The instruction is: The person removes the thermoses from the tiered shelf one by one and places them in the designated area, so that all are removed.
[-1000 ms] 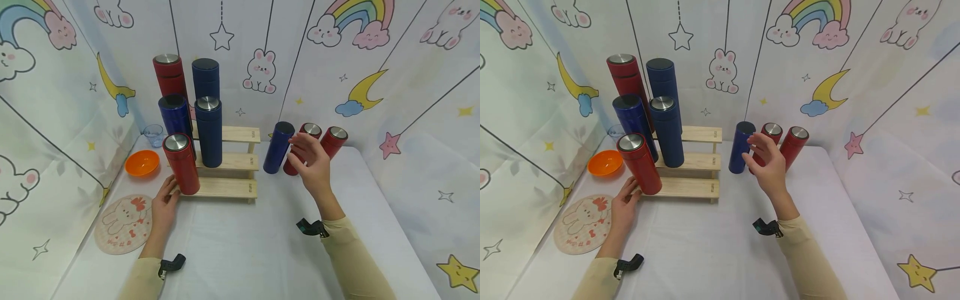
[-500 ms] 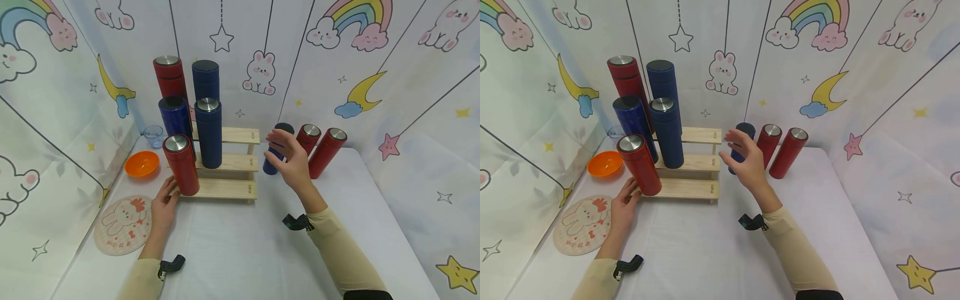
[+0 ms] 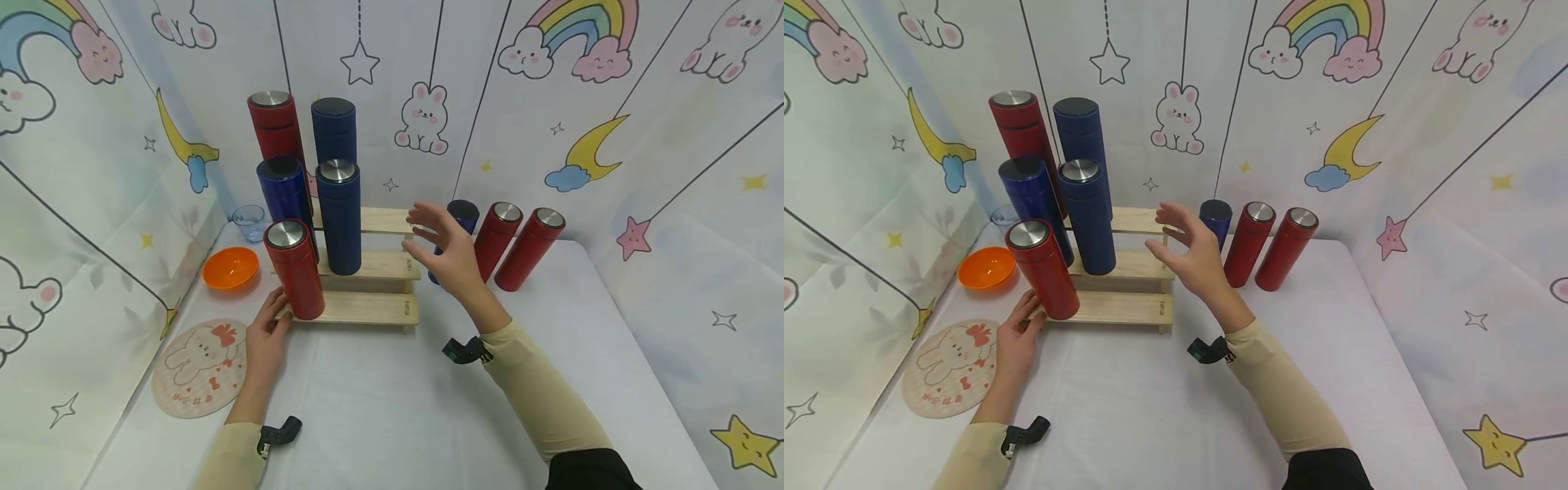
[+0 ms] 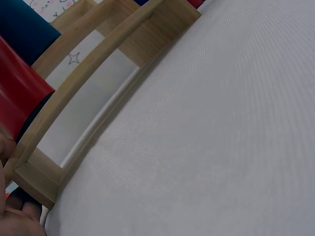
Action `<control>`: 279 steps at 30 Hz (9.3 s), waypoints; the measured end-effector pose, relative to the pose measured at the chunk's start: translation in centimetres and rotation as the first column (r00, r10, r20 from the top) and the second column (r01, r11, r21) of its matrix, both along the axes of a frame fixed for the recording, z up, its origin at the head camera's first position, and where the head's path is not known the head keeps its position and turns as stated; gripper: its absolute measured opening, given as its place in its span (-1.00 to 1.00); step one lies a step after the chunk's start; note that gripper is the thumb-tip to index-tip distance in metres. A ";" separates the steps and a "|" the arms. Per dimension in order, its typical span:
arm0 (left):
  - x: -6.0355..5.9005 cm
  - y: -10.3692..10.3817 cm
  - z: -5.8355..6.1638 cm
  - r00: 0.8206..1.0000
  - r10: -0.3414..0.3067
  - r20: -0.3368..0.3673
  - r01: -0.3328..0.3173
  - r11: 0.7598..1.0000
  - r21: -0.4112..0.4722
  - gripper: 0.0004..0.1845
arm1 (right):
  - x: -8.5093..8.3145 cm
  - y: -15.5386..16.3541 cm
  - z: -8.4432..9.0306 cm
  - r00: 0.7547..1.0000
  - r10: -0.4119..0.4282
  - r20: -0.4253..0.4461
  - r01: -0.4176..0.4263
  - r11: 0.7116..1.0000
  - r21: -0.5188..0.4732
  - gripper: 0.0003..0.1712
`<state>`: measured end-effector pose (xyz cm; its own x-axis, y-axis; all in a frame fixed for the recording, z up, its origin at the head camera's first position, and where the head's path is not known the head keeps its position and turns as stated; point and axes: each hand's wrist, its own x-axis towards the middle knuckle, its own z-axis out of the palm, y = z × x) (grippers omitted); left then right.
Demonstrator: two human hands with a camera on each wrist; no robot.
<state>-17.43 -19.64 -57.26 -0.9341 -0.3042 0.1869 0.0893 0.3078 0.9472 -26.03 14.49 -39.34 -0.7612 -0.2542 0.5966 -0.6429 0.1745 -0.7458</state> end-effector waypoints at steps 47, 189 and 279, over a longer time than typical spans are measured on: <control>-0.1 -0.2 -0.2 1.000 -0.003 0.003 0.003 1.000 0.025 -0.58 | -4.3 -7.9 -2.4 0.979 0.107 0.172 -0.114 0.993 0.031 -0.24; -0.3 0.0 -0.3 1.000 0.004 0.011 -0.004 1.000 0.006 -0.57 | 0.9 8.1 -6.1 0.939 -0.282 0.196 0.284 0.959 0.020 -0.27; -0.2 -0.1 -0.2 1.000 0.001 -0.009 -0.001 1.000 -0.003 -0.56 | 4.3 8.4 -11.8 0.913 -0.282 0.295 0.291 0.957 0.016 -0.31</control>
